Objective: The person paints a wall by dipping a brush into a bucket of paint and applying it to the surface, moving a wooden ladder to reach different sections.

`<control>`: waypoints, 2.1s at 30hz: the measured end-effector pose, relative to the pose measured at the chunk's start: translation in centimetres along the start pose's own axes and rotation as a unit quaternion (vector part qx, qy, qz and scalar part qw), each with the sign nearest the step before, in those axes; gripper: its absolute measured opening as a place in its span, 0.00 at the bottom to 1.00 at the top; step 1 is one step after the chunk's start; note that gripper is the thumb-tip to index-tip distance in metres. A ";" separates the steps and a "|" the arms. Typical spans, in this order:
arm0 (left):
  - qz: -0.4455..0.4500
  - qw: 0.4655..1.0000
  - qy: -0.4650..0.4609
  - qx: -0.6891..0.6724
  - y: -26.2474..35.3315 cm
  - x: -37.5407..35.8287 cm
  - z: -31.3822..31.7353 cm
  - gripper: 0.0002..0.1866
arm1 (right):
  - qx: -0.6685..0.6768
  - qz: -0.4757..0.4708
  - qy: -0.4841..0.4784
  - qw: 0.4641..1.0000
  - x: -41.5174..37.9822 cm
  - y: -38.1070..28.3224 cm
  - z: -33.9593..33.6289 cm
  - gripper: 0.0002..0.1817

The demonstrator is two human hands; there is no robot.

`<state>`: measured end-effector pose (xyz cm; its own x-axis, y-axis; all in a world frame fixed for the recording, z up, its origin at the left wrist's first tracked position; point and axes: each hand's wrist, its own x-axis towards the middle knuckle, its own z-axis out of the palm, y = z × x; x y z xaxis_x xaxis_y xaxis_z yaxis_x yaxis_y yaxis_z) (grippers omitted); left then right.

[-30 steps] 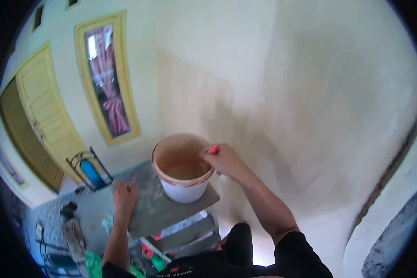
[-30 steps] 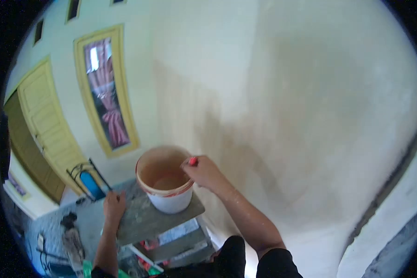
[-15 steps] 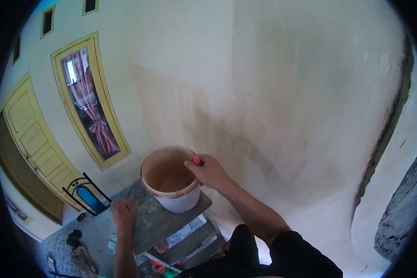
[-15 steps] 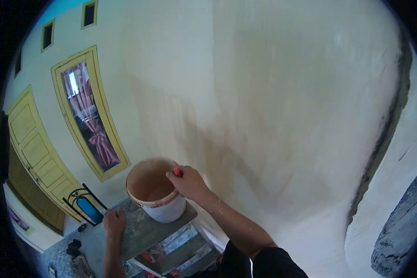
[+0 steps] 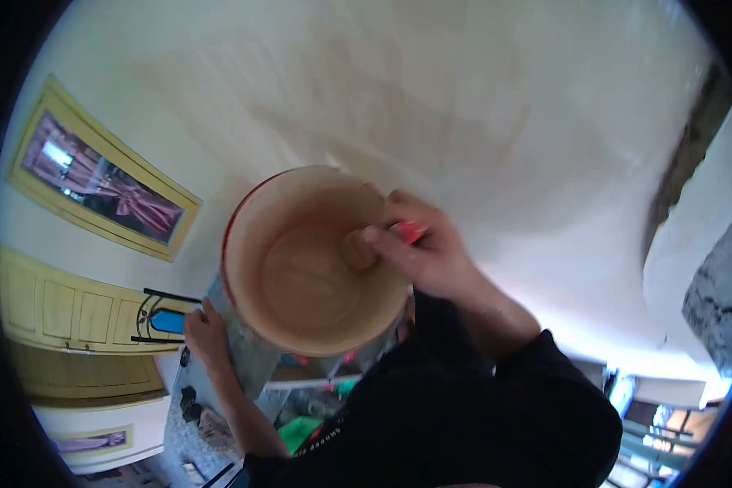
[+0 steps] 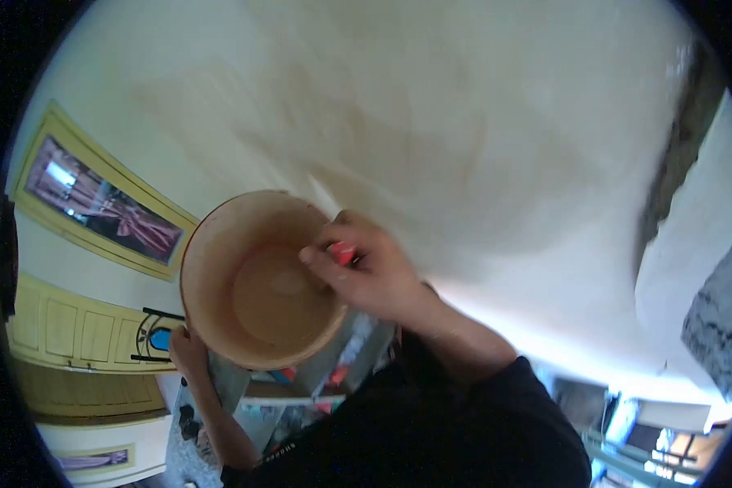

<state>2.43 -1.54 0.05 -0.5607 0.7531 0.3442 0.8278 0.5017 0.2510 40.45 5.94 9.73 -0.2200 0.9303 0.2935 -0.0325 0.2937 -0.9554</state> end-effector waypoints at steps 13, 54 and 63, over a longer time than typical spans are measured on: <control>-0.042 0.998 -0.041 -0.029 0.7 0.1 -1.1 0.26 | -0.205 0.153 0.198 0.946 -20.2 4.7 -9.0 0.08; -0.052 0.992 -0.087 -0.068 -0.5 -2.2 -1.6 0.23 | -0.359 0.274 -0.094 0.887 -22.6 18.5 -12.5 0.10; -0.070 0.990 -0.082 -0.090 1.2 -3.2 -2.6 0.20 | -0.348 0.263 -0.244 0.866 -24.7 27.3 -11.9 0.13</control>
<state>5.16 -4.45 1.61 -0.6479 0.7475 0.1467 0.7170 0.5333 0.4489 56.58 -6.37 -23.20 -0.4169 0.8226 -0.3867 0.7557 0.0773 -0.6504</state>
